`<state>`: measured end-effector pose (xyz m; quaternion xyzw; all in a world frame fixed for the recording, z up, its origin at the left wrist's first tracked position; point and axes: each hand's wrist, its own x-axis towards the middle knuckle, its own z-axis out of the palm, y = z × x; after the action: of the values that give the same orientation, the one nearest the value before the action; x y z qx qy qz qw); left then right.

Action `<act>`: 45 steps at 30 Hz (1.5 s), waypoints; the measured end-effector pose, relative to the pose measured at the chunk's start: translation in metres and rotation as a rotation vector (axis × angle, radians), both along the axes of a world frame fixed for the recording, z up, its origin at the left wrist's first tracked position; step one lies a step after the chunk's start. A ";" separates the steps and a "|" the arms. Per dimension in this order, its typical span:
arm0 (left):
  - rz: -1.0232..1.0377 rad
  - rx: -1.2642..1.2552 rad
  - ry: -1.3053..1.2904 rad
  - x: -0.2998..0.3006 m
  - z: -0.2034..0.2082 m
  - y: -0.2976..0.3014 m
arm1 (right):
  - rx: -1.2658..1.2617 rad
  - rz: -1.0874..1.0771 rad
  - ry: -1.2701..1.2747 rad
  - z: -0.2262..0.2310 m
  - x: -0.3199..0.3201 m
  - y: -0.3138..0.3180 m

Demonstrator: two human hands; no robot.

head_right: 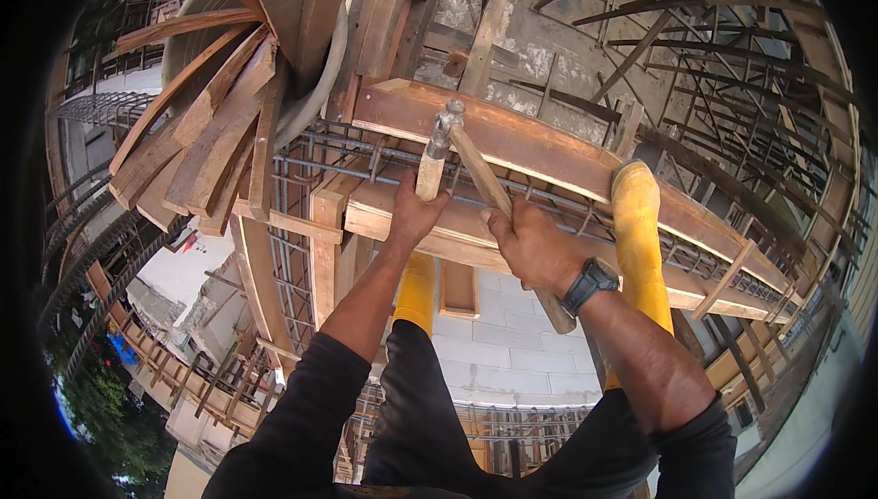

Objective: The person nails wooden planks into a support structure using a hammer while standing on a construction beam.

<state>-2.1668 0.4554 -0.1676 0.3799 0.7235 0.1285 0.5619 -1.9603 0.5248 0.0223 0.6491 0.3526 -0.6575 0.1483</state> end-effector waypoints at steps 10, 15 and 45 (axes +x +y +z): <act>0.038 0.039 -0.058 -0.007 -0.001 0.010 | 0.175 -0.385 0.010 0.020 0.001 0.020; 0.030 0.028 -0.063 -0.002 0.003 0.008 | 0.332 -0.034 -0.081 -0.006 0.000 -0.016; 0.037 0.380 0.189 -0.002 -0.010 -0.006 | 0.849 0.367 0.162 -0.020 0.026 -0.093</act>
<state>-2.1685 0.4497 -0.1777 0.4761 0.7425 0.2367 0.4076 -1.9340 0.4322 0.0023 0.5259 0.7098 -0.4666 -0.0448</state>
